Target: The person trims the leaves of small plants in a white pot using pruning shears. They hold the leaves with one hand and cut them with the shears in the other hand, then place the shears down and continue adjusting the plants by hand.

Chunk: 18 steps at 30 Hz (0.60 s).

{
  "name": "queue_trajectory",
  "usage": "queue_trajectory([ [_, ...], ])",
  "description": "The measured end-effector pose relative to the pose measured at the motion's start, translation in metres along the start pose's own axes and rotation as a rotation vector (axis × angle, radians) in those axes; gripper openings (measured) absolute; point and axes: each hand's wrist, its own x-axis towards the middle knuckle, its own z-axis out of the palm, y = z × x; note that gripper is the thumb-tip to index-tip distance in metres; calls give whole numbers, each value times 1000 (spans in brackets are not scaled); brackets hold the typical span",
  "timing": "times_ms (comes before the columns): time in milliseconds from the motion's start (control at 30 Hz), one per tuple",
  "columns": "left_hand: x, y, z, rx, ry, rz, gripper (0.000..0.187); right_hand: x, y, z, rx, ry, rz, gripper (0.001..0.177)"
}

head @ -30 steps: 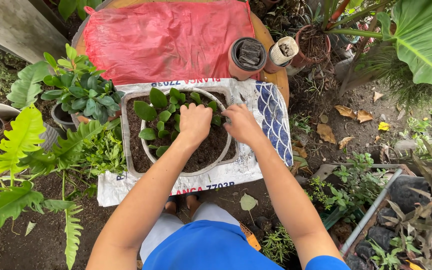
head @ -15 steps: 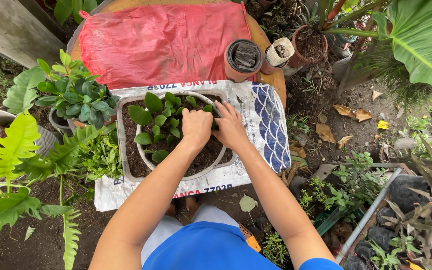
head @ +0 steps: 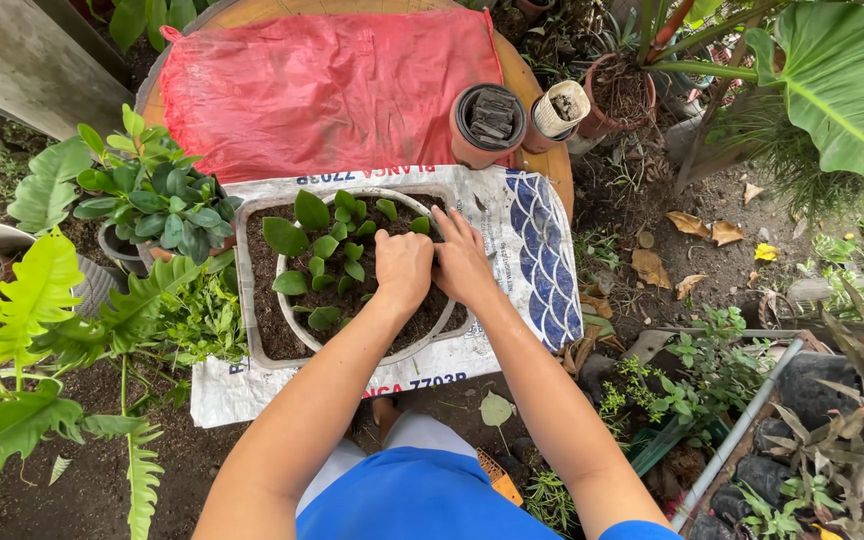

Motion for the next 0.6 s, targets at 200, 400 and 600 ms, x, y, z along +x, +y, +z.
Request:
queue_trajectory([
  [200,-1,-6,-23,-45,-91,35,7,-1,-6,-4,-18,-9,15,38],
  [400,0,-14,-22,-135,-183,-20,7,-13,-16,-33,67,11,51,49],
  [600,-5,-33,-65,-167,-179,-54,10,-36,-17,-13,-61,82,59,36],
])
